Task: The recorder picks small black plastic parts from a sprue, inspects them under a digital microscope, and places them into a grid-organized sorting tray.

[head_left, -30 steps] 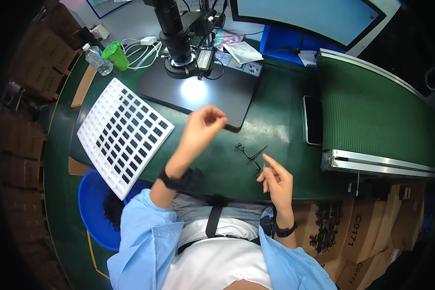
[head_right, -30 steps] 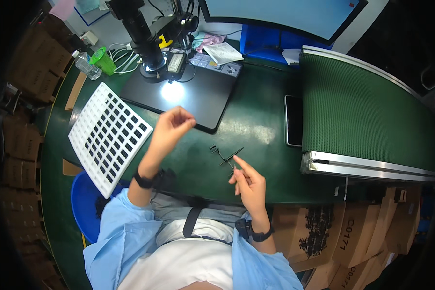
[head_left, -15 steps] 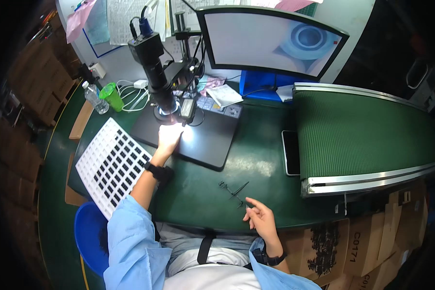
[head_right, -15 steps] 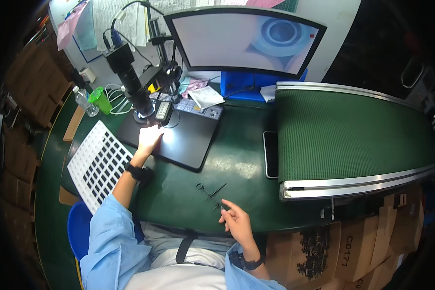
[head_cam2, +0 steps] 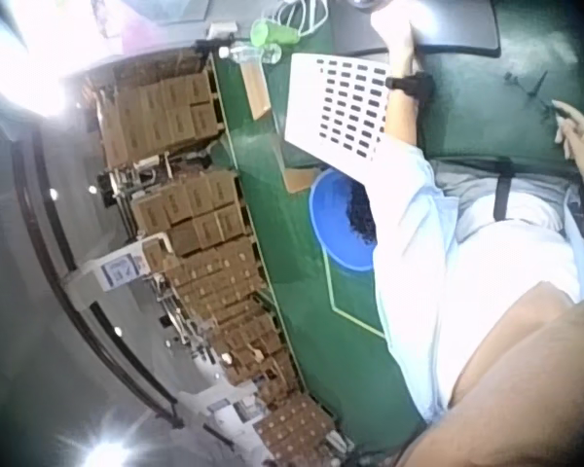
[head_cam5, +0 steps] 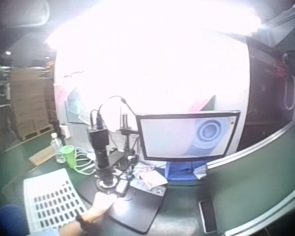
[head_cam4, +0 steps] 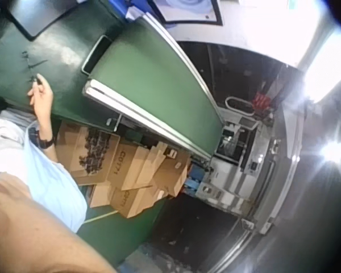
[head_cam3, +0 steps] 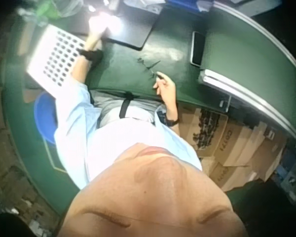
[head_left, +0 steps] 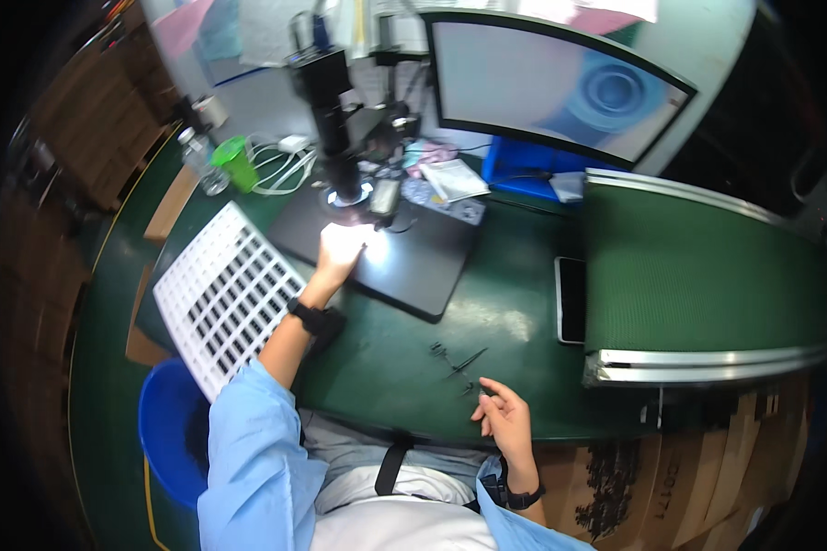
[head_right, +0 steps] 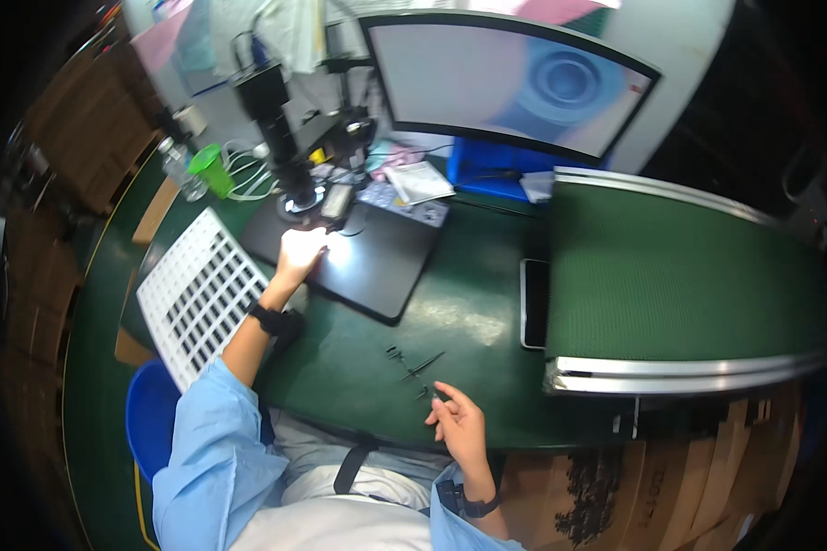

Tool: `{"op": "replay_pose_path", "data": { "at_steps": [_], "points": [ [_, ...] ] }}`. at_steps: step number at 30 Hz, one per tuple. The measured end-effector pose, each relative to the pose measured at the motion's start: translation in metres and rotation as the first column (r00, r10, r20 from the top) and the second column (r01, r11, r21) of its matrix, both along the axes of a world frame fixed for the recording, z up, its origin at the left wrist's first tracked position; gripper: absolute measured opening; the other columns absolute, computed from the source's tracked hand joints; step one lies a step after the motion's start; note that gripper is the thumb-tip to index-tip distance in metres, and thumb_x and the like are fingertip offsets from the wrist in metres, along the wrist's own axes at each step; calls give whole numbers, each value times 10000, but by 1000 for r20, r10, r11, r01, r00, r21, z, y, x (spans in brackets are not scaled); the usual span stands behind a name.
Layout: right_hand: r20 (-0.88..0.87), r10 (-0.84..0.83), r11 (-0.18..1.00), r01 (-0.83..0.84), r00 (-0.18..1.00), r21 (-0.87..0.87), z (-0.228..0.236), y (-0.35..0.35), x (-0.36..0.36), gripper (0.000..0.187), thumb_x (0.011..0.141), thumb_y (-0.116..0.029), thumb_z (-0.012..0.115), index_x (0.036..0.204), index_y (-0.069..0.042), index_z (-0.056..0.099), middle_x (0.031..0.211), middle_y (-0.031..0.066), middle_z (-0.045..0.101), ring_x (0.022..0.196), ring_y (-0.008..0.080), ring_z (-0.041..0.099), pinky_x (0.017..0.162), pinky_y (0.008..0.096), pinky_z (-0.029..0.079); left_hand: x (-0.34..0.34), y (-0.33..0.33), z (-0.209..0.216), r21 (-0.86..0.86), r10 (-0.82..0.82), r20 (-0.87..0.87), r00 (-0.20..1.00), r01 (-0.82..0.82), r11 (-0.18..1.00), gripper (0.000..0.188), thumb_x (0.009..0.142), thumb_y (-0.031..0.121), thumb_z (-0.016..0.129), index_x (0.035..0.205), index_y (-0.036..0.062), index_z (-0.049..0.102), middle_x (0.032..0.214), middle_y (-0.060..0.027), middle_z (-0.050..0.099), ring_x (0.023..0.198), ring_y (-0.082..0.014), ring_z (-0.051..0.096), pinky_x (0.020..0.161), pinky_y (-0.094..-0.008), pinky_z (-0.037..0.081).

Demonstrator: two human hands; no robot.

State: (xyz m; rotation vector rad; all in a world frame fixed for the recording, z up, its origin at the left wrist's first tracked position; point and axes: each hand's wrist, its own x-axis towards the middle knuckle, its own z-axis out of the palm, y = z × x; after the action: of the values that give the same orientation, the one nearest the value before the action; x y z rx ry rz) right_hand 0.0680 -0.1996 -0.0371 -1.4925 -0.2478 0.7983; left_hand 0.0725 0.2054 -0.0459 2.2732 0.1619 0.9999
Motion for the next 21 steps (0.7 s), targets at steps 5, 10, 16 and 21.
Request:
{"op": "replay_pose_path", "data": {
  "at_steps": [5, 10, 16, 21],
  "points": [
    [36, 55, 998, -56, 998, 15, -3, 1, -1, 315, 913, -81, 510, 1207, 30, 505, 650, 70, 601, 420, 46, 441, 389, 170, 327, -38, 27, 9, -82, 219, -159, 962, -235, 969, 115, 698, 59, 571, 752, -13, 642, 738, -202, 626, 704, -345, 620, 651, -363, 480],
    [29, -3, 1000, 3, 1000, -2, -4, 2, 1, 316, 912, -78, 508, 1203, 46, 497, 636, 83, 592, 408, 55, 432, 384, 174, 332, -102, 112, 24, 202, 618, -178, 766, -586, 784, 159, 680, 3, 540, 781, -4, 662, 817, -221, 637, 802, -340, 621, 731, -386, 497],
    [35, 1, 1000, -2, 999, 12, -5, 2, 0, 310, 914, -80, 510, 1198, 42, 501, 632, 83, 590, 407, 52, 429, 384, 172, 332, -158, 199, 15, 286, 581, -312, 752, -509, 812, 169, 661, -16, 558, 806, -25, 645, 779, -208, 632, 765, -354, 613, 723, -380, 494],
    [48, -17, 1000, 17, 999, 14, -6, 1, -3, 307, 917, -81, 507, 1198, 43, 501, 633, 84, 591, 405, 48, 418, 384, 170, 331, -160, 213, 1, 174, 522, -456, 720, -504, 846, 110, 646, 6, 623, 753, -16, 638, 758, -191, 637, 722, -318, 627, 661, -358, 495]
  ]
}}
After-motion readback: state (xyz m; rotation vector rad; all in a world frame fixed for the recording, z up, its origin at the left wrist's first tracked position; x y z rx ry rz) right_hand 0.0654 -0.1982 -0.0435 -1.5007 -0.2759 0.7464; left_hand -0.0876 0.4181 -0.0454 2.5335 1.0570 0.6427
